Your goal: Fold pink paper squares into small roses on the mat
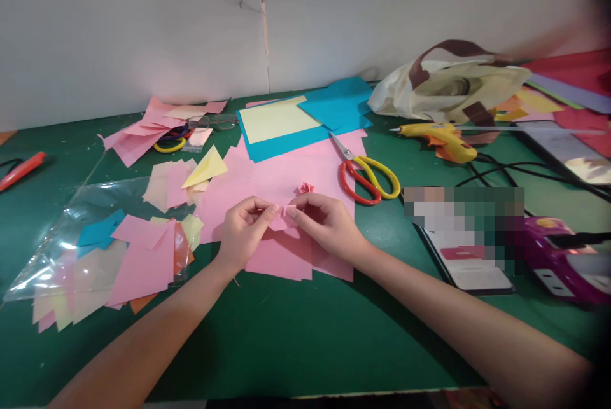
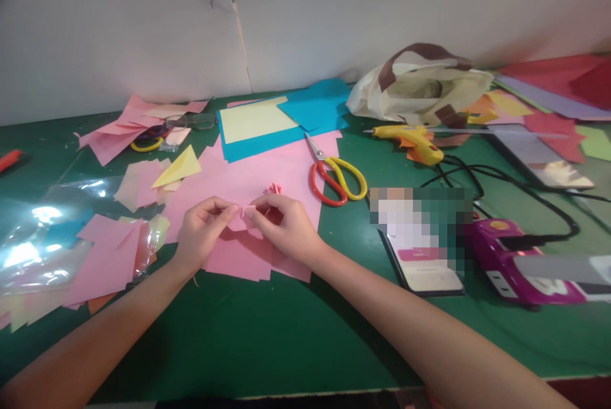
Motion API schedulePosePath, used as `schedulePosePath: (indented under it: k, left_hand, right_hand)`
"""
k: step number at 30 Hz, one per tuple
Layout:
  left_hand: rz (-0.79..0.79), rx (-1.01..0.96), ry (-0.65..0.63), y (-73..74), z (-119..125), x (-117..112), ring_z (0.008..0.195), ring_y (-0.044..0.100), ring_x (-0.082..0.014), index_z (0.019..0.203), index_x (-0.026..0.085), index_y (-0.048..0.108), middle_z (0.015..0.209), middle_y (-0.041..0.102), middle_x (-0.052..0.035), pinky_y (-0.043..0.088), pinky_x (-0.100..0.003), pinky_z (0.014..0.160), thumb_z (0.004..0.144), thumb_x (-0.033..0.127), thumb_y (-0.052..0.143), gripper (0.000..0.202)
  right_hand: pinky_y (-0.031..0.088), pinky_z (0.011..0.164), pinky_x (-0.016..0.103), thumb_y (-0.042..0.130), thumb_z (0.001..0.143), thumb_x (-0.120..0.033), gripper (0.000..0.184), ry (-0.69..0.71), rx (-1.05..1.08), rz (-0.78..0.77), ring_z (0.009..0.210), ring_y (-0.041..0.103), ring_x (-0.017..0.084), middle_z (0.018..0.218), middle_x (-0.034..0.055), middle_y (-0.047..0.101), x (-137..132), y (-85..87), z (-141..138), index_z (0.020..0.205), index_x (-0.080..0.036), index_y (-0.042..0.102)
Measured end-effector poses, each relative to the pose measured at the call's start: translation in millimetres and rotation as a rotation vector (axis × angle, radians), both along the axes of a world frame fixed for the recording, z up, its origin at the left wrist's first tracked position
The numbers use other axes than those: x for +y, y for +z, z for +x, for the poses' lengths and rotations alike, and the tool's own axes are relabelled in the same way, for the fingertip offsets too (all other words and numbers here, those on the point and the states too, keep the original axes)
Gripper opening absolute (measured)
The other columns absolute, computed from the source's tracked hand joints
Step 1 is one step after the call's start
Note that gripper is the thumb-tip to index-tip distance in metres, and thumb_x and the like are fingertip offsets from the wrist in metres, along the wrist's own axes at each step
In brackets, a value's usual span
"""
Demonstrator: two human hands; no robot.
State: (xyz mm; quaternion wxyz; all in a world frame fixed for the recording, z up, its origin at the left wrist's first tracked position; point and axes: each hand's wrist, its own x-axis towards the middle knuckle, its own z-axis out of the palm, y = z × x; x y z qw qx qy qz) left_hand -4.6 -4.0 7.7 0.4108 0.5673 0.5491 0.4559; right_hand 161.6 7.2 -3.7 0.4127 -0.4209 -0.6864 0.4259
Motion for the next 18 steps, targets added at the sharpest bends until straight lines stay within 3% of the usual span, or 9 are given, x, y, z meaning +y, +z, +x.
schedulePosePath:
  k: [12, 15, 18]
  left_hand:
    - [0.007, 0.015, -0.14, -2.2, 0, -1, 0.072, 0.061, -0.0151, 0.072, 0.018, 0.062, 0.073, 0.065, -0.0028, 0.051, -0.026, 0.066, 0.08, 0.025, 0.059, 0.011]
    - [0.011, 0.011, -0.132, -3.5, -1, 0, 0.07, 0.061, -0.0146, 0.07, 0.018, 0.061, 0.072, 0.065, -0.0024, 0.05, -0.026, 0.064, 0.078, 0.025, 0.06, 0.011]
    - [0.021, -0.014, -0.104, -4.6, -1, 0, 0.07, 0.062, -0.0141, 0.073, 0.018, 0.062, 0.074, 0.065, -0.0021, 0.051, -0.024, 0.062, 0.076, 0.024, 0.061, 0.007]
  right_hand:
    - [0.05, 0.066, 0.029, 0.055, 0.083, -0.023, 0.01, 0.029, 0.016, -0.04, 0.066, 0.062, 0.014, 0.069, 0.0025, 0.067, -1, -1.3, 0, 0.077, -0.017, 0.06]
    - [0.049, 0.062, 0.027, 0.057, 0.083, -0.026, 0.008, 0.0, 0.096, -0.059, 0.065, 0.061, 0.013, 0.073, 0.0013, 0.064, -1, -6.9, -1, 0.087, -0.018, 0.058]
    - [0.048, 0.059, 0.027, 0.06, 0.081, -0.026, 0.022, -0.013, 0.19, -0.064, 0.062, 0.059, 0.012, 0.071, -0.0018, 0.062, -1, -12.2, -2, 0.099, -0.021, 0.049]
